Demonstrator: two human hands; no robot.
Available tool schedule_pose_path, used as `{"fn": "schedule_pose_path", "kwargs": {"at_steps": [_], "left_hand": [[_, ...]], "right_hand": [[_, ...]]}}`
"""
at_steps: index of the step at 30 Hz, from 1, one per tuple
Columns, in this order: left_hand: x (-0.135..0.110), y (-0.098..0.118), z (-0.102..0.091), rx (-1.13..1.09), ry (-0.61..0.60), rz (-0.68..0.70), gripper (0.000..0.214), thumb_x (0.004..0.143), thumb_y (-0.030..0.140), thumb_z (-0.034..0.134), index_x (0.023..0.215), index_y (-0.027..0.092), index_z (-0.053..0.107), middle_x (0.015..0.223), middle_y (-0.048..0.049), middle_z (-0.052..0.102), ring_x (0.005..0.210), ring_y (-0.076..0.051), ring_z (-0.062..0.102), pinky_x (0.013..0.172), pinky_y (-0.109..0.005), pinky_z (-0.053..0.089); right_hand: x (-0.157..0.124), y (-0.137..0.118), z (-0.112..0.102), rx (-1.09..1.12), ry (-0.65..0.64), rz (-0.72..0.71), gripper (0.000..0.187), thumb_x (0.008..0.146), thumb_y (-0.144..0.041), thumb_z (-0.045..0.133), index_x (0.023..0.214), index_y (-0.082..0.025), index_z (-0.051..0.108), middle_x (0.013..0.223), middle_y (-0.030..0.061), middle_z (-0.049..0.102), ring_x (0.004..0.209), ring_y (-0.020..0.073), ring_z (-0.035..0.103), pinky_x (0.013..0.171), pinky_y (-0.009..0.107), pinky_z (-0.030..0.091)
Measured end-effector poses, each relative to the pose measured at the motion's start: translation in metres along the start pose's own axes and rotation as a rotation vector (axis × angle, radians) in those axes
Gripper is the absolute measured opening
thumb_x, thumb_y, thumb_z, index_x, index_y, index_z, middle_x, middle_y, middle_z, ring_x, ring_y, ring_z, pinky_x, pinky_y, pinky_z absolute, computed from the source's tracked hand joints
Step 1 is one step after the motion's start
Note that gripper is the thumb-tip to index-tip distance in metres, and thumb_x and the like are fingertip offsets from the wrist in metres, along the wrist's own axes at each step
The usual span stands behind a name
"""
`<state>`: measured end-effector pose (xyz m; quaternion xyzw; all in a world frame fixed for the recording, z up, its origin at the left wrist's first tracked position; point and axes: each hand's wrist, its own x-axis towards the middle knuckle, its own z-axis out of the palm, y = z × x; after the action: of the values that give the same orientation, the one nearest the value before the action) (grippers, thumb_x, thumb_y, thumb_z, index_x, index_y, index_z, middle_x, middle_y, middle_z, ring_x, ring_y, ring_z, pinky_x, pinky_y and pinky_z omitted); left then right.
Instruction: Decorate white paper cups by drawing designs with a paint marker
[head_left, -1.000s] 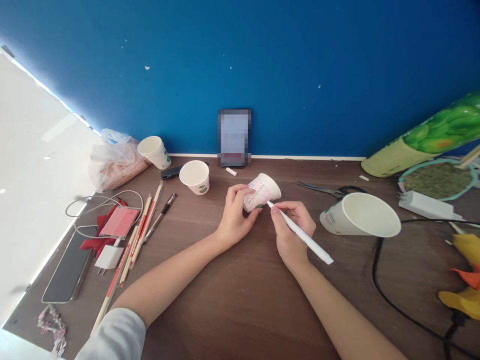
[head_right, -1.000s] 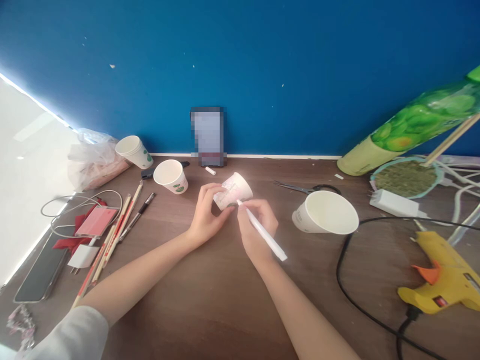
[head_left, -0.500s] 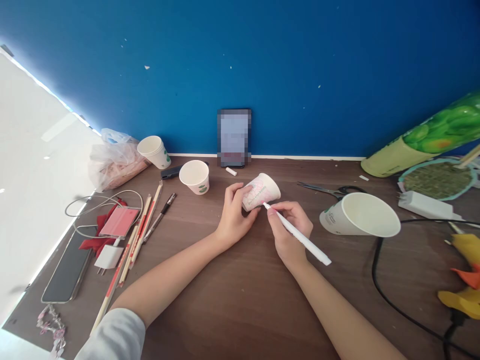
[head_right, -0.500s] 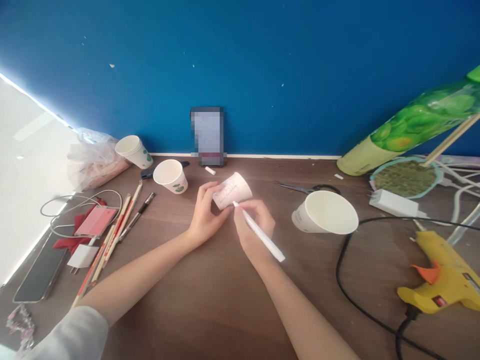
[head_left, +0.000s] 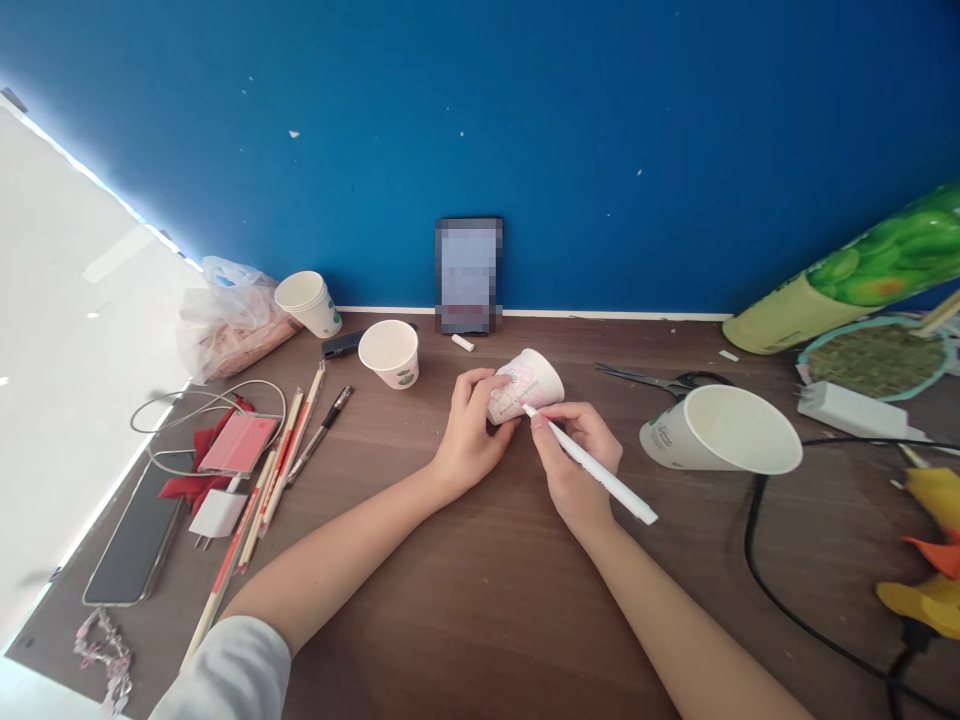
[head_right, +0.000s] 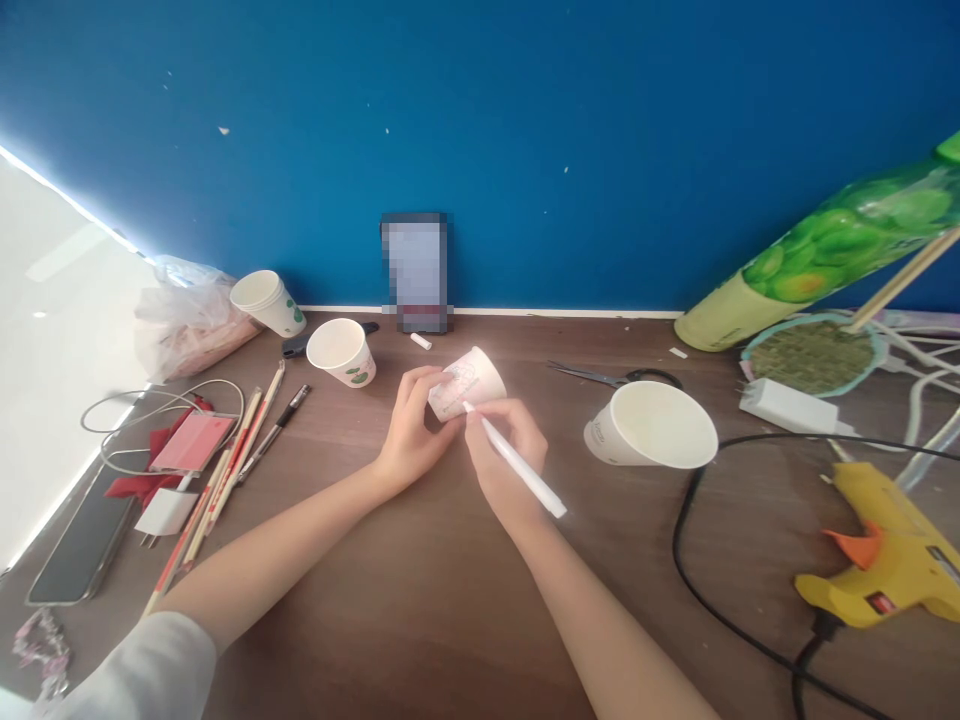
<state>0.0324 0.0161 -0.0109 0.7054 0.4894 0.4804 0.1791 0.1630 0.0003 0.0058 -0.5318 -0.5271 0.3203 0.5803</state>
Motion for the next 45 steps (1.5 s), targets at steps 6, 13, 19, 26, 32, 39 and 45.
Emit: {"fn": "schedule_pose_path", "kwargs": {"at_steps": [6, 13, 19, 26, 32, 39, 45], "left_hand": [[0.0013, 0.0009, -0.0004, -0.005, 0.004, -0.008, 0.05, 0.076, 0.007, 0.065, 0.118, 0.026, 0.046, 0.117, -0.0075, 0.046, 0.112, -0.021, 0.053, 0.096, -0.039, 0.048], [0.0016, 0.0005, -0.0011, -0.012, -0.006, -0.03, 0.05, 0.076, 0.008, 0.065, 0.118, 0.025, 0.047, 0.117, -0.0075, 0.046, 0.114, -0.022, 0.052, 0.098, -0.04, 0.046], [0.0022, 0.0021, -0.0016, -0.013, -0.007, -0.042, 0.049, 0.076, 0.009, 0.064, 0.119, 0.025, 0.046, 0.117, -0.008, 0.046, 0.114, -0.022, 0.052, 0.098, -0.04, 0.046], [0.0035, 0.0042, -0.0032, 0.0, -0.014, -0.094, 0.051, 0.08, 0.018, 0.065, 0.126, 0.025, 0.043, 0.12, -0.0097, 0.047, 0.116, -0.023, 0.052, 0.1, -0.042, 0.046], [0.0031, 0.0039, -0.0028, -0.017, -0.02, -0.081, 0.051, 0.08, 0.018, 0.065, 0.126, 0.024, 0.044, 0.119, -0.0097, 0.048, 0.115, -0.023, 0.054, 0.099, -0.041, 0.047], [0.0032, 0.0028, -0.0027, -0.018, -0.024, -0.086, 0.052, 0.079, 0.018, 0.066, 0.126, 0.024, 0.044, 0.119, -0.0093, 0.048, 0.115, -0.023, 0.054, 0.1, -0.042, 0.046], [0.0032, 0.0027, -0.0026, -0.025, -0.029, -0.09, 0.052, 0.079, 0.018, 0.066, 0.127, 0.024, 0.044, 0.119, -0.0096, 0.048, 0.115, -0.023, 0.053, 0.1, -0.041, 0.046]], "right_hand": [[0.0001, -0.0002, -0.0009, 0.007, 0.016, -0.001, 0.007, 0.078, -0.026, 0.064, 0.074, -0.021, 0.062, 0.071, 0.0008, 0.064, 0.065, 0.0158, 0.06, 0.061, 0.03, 0.049], [0.0003, -0.0001, -0.0011, 0.009, 0.01, 0.015, 0.008, 0.077, -0.027, 0.065, 0.074, -0.021, 0.061, 0.072, 0.0009, 0.064, 0.066, 0.0159, 0.059, 0.061, 0.03, 0.048], [0.0006, 0.0, -0.0012, 0.007, -0.001, 0.013, 0.007, 0.077, -0.026, 0.064, 0.073, -0.021, 0.061, 0.07, 0.0004, 0.064, 0.065, 0.0158, 0.059, 0.06, 0.03, 0.048], [0.0013, -0.0004, -0.0016, 0.005, 0.035, 0.021, 0.007, 0.077, -0.026, 0.064, 0.072, -0.021, 0.061, 0.069, 0.0004, 0.064, 0.063, 0.0161, 0.059, 0.059, 0.03, 0.048], [0.0022, -0.0032, -0.0001, 0.026, 0.012, 0.025, 0.006, 0.077, -0.024, 0.064, 0.072, -0.021, 0.061, 0.07, 0.0002, 0.064, 0.066, 0.0164, 0.06, 0.063, 0.031, 0.049], [0.0019, -0.0012, -0.0008, 0.03, 0.013, 0.041, 0.007, 0.077, -0.024, 0.065, 0.072, -0.021, 0.061, 0.071, 0.0004, 0.064, 0.067, 0.0162, 0.061, 0.063, 0.031, 0.049], [0.0019, 0.0014, -0.0015, 0.016, 0.01, 0.024, 0.007, 0.077, -0.026, 0.064, 0.073, -0.021, 0.061, 0.07, 0.0002, 0.064, 0.066, 0.0163, 0.061, 0.062, 0.031, 0.049]]}}
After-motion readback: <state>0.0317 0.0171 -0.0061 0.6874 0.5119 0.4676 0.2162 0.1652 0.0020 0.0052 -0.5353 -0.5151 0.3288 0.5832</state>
